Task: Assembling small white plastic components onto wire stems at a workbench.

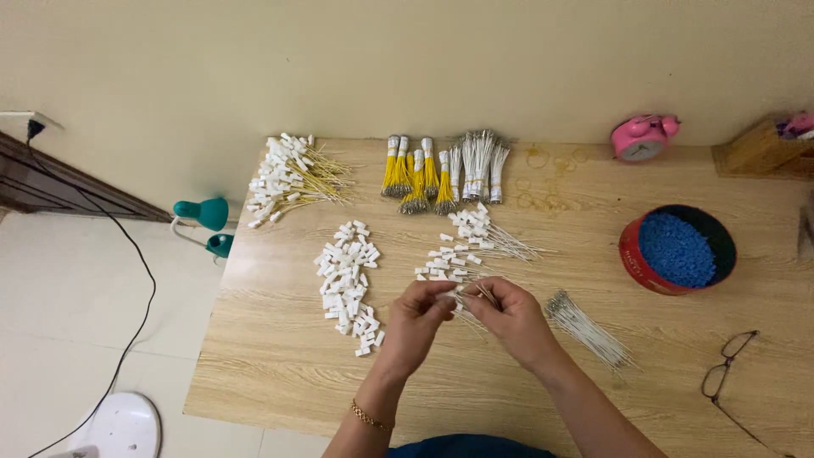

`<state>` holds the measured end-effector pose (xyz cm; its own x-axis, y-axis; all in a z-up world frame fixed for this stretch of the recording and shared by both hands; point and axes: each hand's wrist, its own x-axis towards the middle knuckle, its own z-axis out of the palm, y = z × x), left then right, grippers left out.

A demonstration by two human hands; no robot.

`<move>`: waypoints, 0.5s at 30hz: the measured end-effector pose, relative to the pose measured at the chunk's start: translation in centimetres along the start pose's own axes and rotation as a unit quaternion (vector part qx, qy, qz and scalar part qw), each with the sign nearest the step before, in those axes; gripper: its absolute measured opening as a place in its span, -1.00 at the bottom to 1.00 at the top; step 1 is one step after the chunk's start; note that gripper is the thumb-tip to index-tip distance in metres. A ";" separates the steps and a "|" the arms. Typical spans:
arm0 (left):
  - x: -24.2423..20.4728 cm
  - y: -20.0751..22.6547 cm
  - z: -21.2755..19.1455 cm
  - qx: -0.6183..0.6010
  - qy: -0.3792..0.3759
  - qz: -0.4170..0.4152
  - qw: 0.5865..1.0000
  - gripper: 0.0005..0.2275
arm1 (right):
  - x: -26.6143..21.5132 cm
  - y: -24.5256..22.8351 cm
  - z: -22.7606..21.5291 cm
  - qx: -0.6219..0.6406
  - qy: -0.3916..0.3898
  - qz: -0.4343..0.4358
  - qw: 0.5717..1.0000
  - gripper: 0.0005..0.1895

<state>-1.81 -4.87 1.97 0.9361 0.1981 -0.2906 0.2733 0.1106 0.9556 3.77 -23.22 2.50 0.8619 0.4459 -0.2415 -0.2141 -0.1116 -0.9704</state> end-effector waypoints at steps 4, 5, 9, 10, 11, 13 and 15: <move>-1.0 0.4 0.5 -0.078 -0.018 -0.008 0.997 -0.80 | -0.9 -1.9 0.4 0.000 -0.005 -0.025 1.000 -0.84; -1.2 0.3 0.5 -0.116 -0.023 -0.015 0.993 -0.79 | -1.1 -2.5 0.4 -0.016 0.000 -0.017 1.000 -0.83; -1.5 -0.1 0.2 -0.180 -0.022 -0.014 0.983 -0.80 | -1.8 -3.6 0.7 -0.064 0.031 0.015 0.997 -0.82; -1.6 -0.1 0.1 -0.178 -0.023 -0.014 0.984 -0.80 | -1.9 -3.6 0.7 -0.063 0.032 0.015 0.997 -0.82; -1.6 -0.1 0.1 -0.196 -0.013 -0.009 0.980 -0.79 | -2.0 -3.6 0.7 -0.071 0.039 0.007 0.997 -0.82; -1.6 -0.1 -0.1 -0.213 -0.004 -0.002 0.977 -0.79 | -2.2 -4.0 0.7 -0.079 0.047 -0.001 0.996 -0.82; -1.6 -0.1 -0.1 -0.263 0.005 -0.004 0.965 -0.79 | -2.5 -4.7 0.7 -0.134 0.060 -0.039 0.988 -0.85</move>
<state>-3.37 -5.10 2.30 0.9313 0.2053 -0.3009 0.1274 0.5904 0.7970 2.33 -23.18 7.66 0.9228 0.3554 -0.1491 -0.0297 -0.3204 -0.9468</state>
